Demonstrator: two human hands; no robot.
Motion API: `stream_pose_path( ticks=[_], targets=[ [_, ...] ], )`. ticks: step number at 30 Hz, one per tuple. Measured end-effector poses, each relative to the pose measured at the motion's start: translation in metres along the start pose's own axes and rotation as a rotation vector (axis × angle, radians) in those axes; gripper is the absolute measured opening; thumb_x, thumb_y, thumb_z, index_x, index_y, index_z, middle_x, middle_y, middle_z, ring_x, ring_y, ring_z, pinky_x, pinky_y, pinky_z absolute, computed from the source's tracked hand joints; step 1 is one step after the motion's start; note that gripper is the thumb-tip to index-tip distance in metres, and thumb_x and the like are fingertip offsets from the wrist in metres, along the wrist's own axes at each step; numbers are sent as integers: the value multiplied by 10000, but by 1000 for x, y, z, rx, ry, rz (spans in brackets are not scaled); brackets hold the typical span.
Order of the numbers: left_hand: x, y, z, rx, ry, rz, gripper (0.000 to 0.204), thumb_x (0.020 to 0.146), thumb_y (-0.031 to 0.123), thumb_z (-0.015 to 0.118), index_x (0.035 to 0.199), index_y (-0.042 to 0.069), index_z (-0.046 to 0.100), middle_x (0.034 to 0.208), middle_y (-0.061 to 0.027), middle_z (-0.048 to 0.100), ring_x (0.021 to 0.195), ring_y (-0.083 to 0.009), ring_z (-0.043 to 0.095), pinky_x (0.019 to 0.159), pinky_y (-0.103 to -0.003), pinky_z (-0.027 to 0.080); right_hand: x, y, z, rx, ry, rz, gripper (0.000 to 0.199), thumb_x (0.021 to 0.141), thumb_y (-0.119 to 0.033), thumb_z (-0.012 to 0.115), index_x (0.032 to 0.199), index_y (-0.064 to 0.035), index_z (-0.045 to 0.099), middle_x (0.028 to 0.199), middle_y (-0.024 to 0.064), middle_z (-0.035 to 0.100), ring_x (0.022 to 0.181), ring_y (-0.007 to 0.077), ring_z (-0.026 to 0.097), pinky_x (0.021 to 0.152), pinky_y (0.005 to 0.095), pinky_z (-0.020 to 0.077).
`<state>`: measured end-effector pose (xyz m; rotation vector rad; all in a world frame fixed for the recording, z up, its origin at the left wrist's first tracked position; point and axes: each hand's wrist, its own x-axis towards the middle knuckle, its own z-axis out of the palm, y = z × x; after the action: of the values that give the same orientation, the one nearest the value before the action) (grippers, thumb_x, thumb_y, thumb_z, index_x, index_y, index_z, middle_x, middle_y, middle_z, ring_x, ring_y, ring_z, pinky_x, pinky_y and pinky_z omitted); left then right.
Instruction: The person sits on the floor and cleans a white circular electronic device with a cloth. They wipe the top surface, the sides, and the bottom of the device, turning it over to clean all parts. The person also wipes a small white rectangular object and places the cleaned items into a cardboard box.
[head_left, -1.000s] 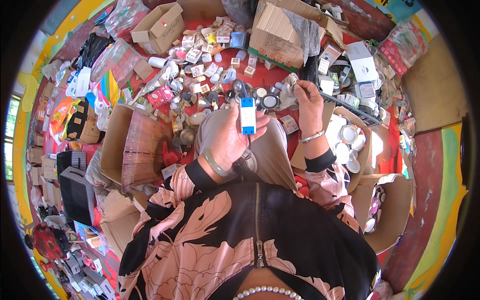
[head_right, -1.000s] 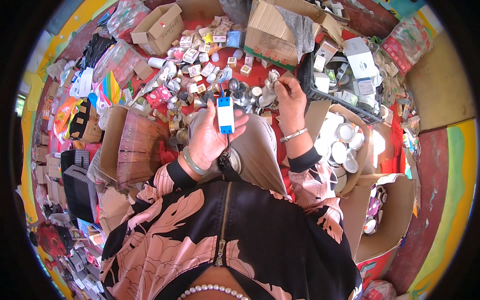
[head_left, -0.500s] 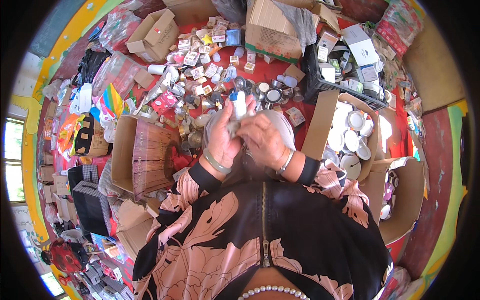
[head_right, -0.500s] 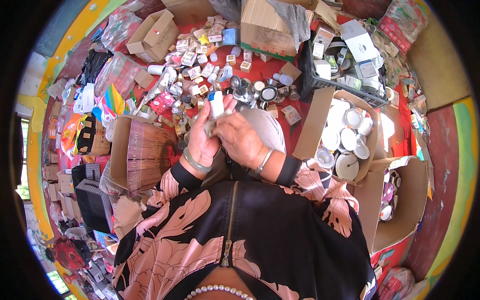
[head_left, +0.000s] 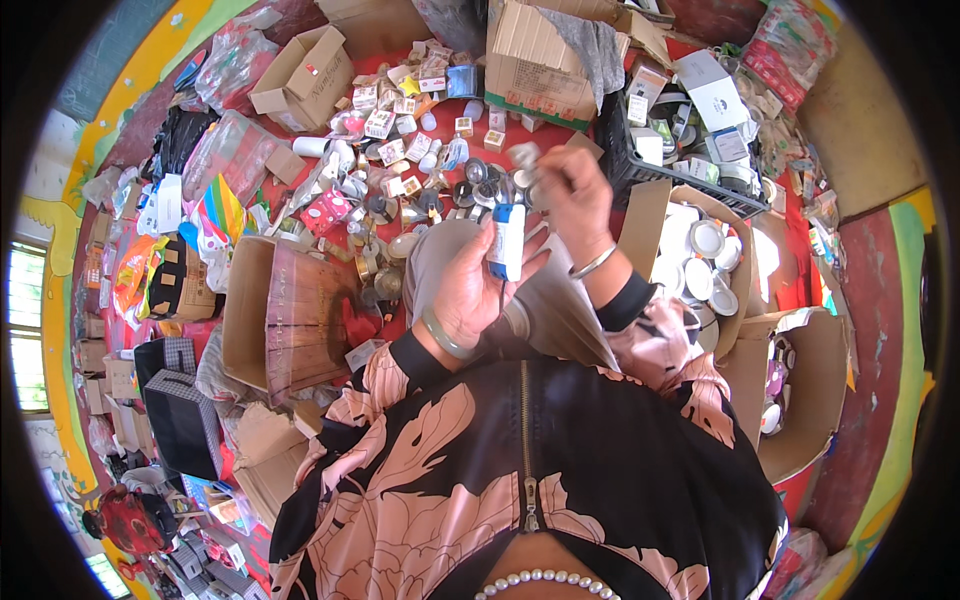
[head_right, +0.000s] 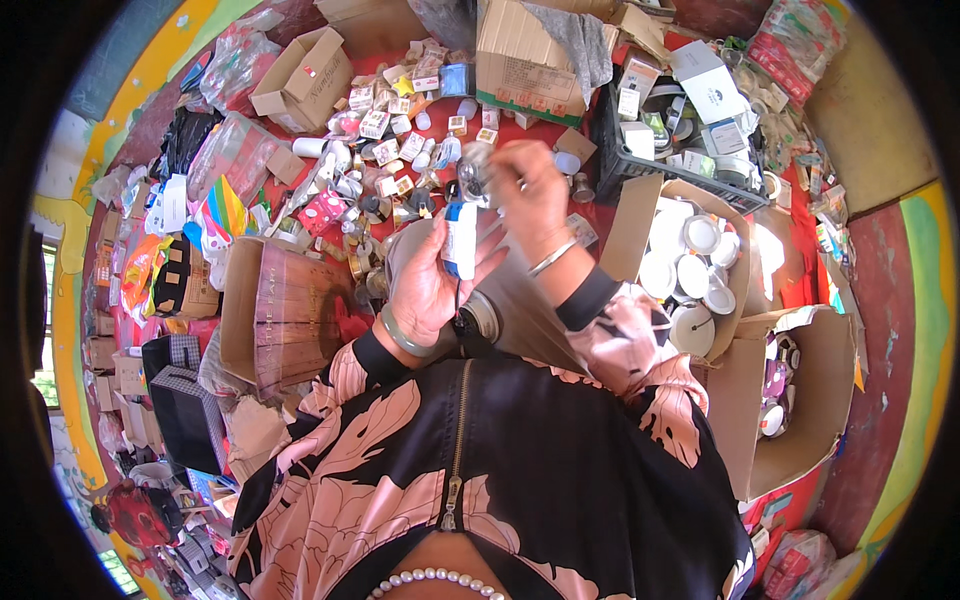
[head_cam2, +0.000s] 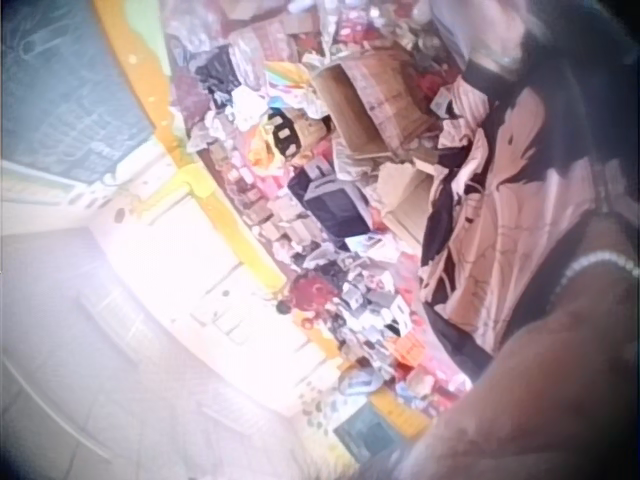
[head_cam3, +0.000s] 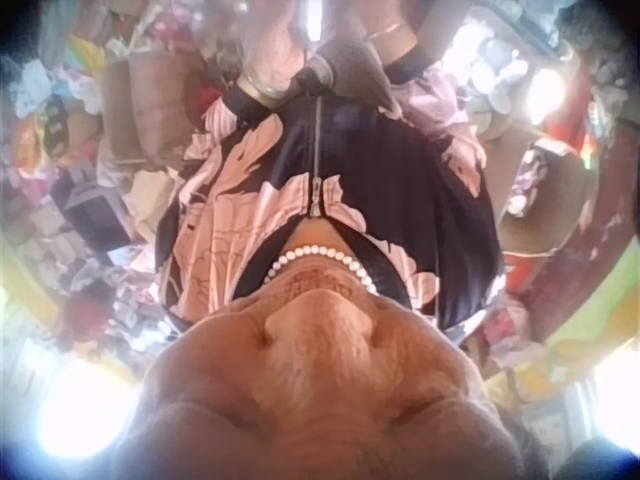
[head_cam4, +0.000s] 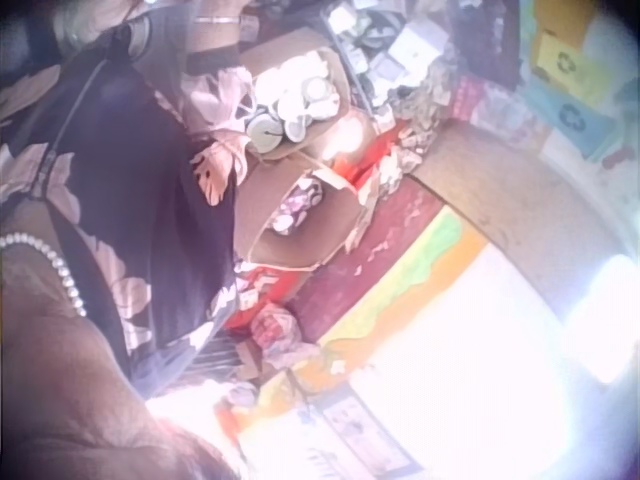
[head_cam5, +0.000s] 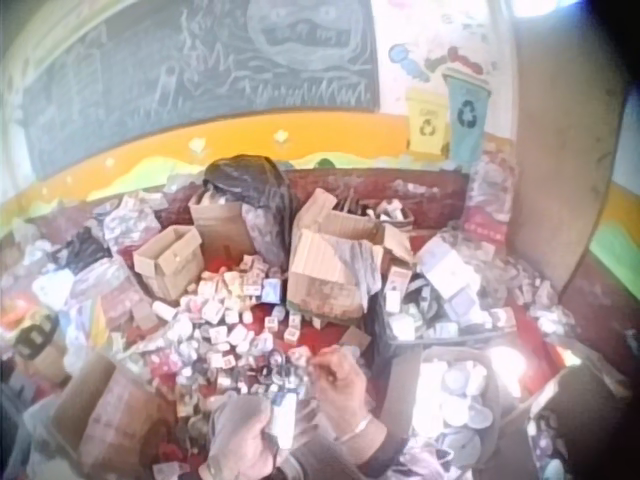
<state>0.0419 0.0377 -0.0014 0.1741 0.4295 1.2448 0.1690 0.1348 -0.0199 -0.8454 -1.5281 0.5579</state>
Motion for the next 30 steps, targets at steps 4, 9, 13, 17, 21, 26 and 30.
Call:
stream_pose_path(
  ticks=[4,9,13,17,21,26,30],
  targets=[
    [2,18,-14,144,44,3,375,932,262,500,1259,92,434,1152,-135,552,989,-245,574,762,-389,515,8,16,-26,478,106,527,107,827,40,584,910,-18,618,847,5,609,718,56,549,656,183,450],
    [2,13,-27,459,-46,197,555,859,6,524,1374,94,336,1159,-71,522,974,-148,524,830,-314,448,7,-11,-41,665,-49,807,196,812,66,563,977,-18,628,826,1,603,664,30,506,581,170,408],
    [7,7,-16,669,-51,311,662,813,-60,556,1407,75,298,1193,-20,505,1061,-104,483,893,-263,397,1,-35,-32,448,-166,516,208,803,69,572,964,-35,653,883,5,631,761,35,532,641,189,439],
    [8,11,-17,1054,-82,322,608,777,-44,605,1344,52,407,1132,-9,553,1015,-103,506,889,-255,400,-10,-44,-11,-227,-268,-273,293,628,30,634,901,-72,662,940,90,620,831,282,583,733,339,494],
    [6,8,-35,1218,87,495,558,707,-2,679,1238,21,509,982,-65,609,885,-147,562,776,-285,453,-29,-57,-5,-197,-436,-347,238,651,5,616,872,-71,663,916,90,609,829,273,577,711,345,490],
    [0,6,-24,1599,123,713,505,699,26,676,1187,17,544,941,-190,619,832,-306,617,735,-341,481,-13,-43,-12,-191,-338,-223,217,673,12,598,870,-63,651,914,105,606,824,292,573,716,356,489],
    [2,6,-27,1658,116,775,505,709,63,698,1186,0,542,982,-220,621,907,-337,617,760,-349,485,-23,-64,-7,-217,-435,-376,253,656,64,619,878,-57,627,888,108,603,849,287,588,725,348,496]
  ],
)
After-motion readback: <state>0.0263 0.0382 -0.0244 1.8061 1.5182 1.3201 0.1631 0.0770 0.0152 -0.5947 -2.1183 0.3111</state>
